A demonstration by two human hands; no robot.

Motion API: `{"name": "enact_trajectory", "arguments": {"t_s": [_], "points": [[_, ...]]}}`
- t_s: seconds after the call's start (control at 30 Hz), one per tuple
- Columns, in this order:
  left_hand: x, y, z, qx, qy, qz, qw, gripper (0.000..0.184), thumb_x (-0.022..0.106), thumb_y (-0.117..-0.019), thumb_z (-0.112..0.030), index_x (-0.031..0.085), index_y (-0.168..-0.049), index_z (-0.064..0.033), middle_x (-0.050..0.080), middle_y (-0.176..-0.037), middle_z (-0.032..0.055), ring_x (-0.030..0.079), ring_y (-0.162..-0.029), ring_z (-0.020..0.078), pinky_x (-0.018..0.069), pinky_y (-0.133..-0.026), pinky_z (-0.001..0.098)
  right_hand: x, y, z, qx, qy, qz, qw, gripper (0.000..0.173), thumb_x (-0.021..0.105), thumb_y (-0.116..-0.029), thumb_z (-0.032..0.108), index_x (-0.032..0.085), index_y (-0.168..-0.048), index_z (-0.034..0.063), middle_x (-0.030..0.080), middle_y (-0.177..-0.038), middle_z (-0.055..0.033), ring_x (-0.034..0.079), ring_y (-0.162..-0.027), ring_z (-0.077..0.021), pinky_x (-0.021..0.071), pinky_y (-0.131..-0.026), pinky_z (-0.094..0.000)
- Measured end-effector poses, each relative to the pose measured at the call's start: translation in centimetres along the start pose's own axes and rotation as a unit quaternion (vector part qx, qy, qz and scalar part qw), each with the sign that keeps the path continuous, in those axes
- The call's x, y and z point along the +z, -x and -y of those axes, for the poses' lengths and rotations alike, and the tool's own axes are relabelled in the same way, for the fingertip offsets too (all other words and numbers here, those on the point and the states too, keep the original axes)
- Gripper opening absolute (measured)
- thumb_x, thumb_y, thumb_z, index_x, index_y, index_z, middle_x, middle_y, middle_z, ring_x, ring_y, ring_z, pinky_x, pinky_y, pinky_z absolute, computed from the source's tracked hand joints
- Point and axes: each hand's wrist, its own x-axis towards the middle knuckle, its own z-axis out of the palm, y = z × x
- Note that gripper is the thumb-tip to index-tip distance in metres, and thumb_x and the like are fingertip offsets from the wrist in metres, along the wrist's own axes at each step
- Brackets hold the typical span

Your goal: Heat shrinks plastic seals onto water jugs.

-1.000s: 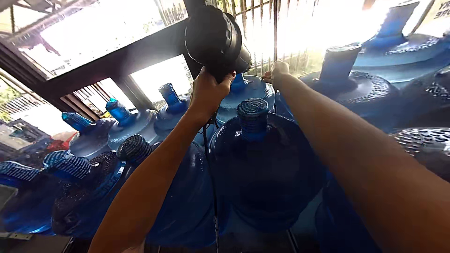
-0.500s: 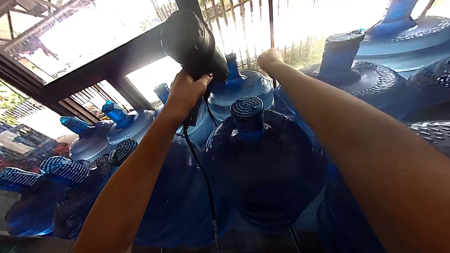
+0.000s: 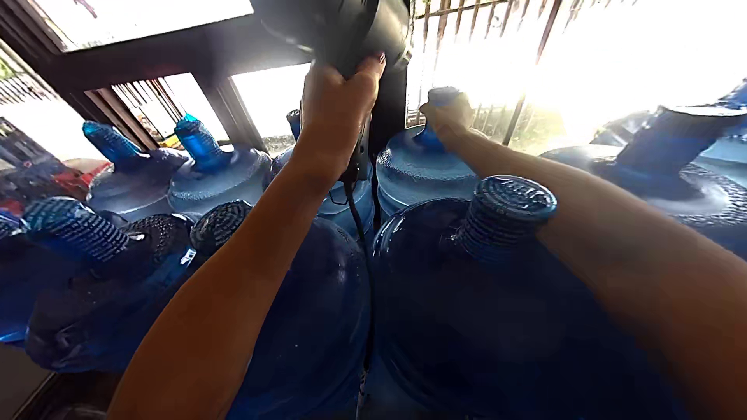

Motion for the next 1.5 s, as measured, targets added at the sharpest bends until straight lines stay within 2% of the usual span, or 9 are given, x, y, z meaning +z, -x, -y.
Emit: {"name": "enact_trajectory", "arguments": {"t_s": [0.2, 0.37, 0.5, 0.6, 0.77, 0.87, 1.03, 1.2, 1.5], "points": [[-0.1, 0.0, -0.2, -0.001, 0.045, -0.005, 0.999, 0.018, 0.063, -0.1030, -0.021, 0.060, -0.112, -0.0056, 0.064, -0.088, 0.0037, 0.066, -0.068, 0.0099, 0.0583, -0.061, 0.0249, -2.5, -2.1, -2.4, -0.103, -0.157, 0.175, 0.966, 0.035, 0.072, -0.0892, 0.009, 0.059, -0.122, 0.0025, 0.067, -0.103, -0.0020, 0.065, -0.091, -0.0056, 0.0564, -0.084, -0.0274], [-0.4, -0.4, 0.1, -0.045, 0.057, 0.005, 0.997, 0.023, 0.062, -0.1033, -0.024, 0.060, -0.117, -0.0056, 0.062, -0.090, 0.0065, 0.065, -0.070, 0.0125, 0.0578, -0.061, 0.0276, -4.0, -3.9, -2.7, -0.080, -0.171, 0.321, 0.928, 0.020, 0.064, -0.0896, 0.007, 0.059, -0.108, 0.0125, 0.066, -0.090, 0.0059, 0.065, -0.081, -0.0034, 0.0569, -0.077, -0.0247], [0.0, -0.9, 1.0, -0.104, 0.063, 0.038, 0.992, 0.027, 0.063, -0.1026, -0.027, 0.059, -0.117, -0.0054, 0.062, -0.093, 0.0089, 0.065, -0.070, 0.0154, 0.0584, -0.061, 0.0306, -5.3, -4.4, -3.0, -0.136, -0.020, 0.340, 0.930, 0.047, 0.070, -0.0936, 0.023, 0.054, -0.136, 0.0086, 0.066, -0.118, -0.0051, 0.065, -0.104, -0.0105, 0.0554, -0.093, -0.0330], [0.5, -0.9, 1.0, -0.140, 0.062, 0.074, 0.985, 0.031, 0.062, -0.1032, -0.028, 0.058, -0.122, -0.0041, 0.061, -0.098, 0.0107, 0.065, -0.074, 0.0163, 0.0579, -0.062, 0.0305, -8.3, -1.4, 0.2, -0.078, 0.223, 0.289, 0.928, 0.075, 0.072, -0.0961, 0.031, 0.037, -0.152, -0.0055, 0.050, -0.145, -0.0306, 0.051, -0.133, -0.0423, 0.0383, -0.111, -0.0610], [0.8, -0.9, 1.7, -0.152, 0.014, 0.083, 0.985, 0.031, 0.063, -0.1027, -0.028, 0.058, -0.121, -0.0029, 0.059, -0.101, 0.0119, 0.063, -0.078, 0.0179, 0.0569, -0.066, 0.0344, -12.5, 1.5, 5.1, -0.065, 0.323, 0.220, 0.918, 0.070, 0.066, -0.1003, 0.031, 0.039, -0.149, -0.0112, 0.050, -0.140, -0.0394, 0.045, -0.133, -0.0547, 0.0320, -0.105, -0.0735], [0.9, -1.7, 2.5, -0.150, 0.024, 0.085, 0.985, 0.033, 0.063, -0.1025, -0.030, 0.058, -0.121, -0.0029, 0.060, -0.101, 0.0123, 0.064, -0.079, 0.0190, 0.0574, -0.068, 0.0362, -14.5, 2.8, 7.4, -0.130, 0.337, 0.233, 0.903, 0.052, 0.062, -0.1022, 0.021, 0.047, -0.143, -0.0078, 0.059, -0.127, -0.0371, 0.055, -0.120, -0.0523, 0.0393, -0.098, -0.0715], [1.5, -2.2, 1.6, -0.137, 0.013, 0.085, 0.987, 0.035, 0.061, -0.1037, -0.029, 0.057, -0.126, -0.0023, 0.060, -0.107, 0.0141, 0.065, -0.084, 0.0204, 0.0576, -0.071, 0.0368, -17.4, 9.7, 9.1, -0.255, 0.460, 0.282, 0.803, 0.022, 0.054, -0.1032, 0.008, 0.072, -0.095, -0.0009, 0.065, -0.080, -0.0192, 0.063, -0.077, -0.0349, 0.0466, -0.068, -0.0577], [4.2, -5.9, 0.7, -0.139, 0.048, 0.078, 0.986, 0.033, 0.061, -0.1029, -0.029, 0.057, -0.124, -0.0035, 0.059, -0.100, 0.0118, 0.063, -0.076, 0.0190, 0.0575, -0.065, 0.0353, -22.4, 22.2, 7.1, -0.354, 0.481, 0.241, 0.765, 0.020, 0.050, -0.1002, 0.023, 0.067, -0.092, 0.0162, 0.059, -0.067, -0.0012, 0.062, -0.059, -0.0217, 0.0470, -0.048, -0.0449], [7.8, -10.5, 4.4, -0.252, 0.109, 0.115, 0.955, 0.034, 0.049, -0.1063, -0.035, 0.054, -0.127, -0.0091, 0.059, -0.097, 0.0106, 0.060, -0.073, 0.0204, 0.0538, -0.063, 0.0365, -31.7, 37.3, -0.8, -0.269, 0.204, 0.371, 0.865, 0.038, 0.050, -0.1069, 0.021, 0.062, -0.131, -0.0064, 0.066, -0.122, -0.0313, 0.065, -0.115, -0.0479, 0.0483, -0.102, -0.0612]]}}
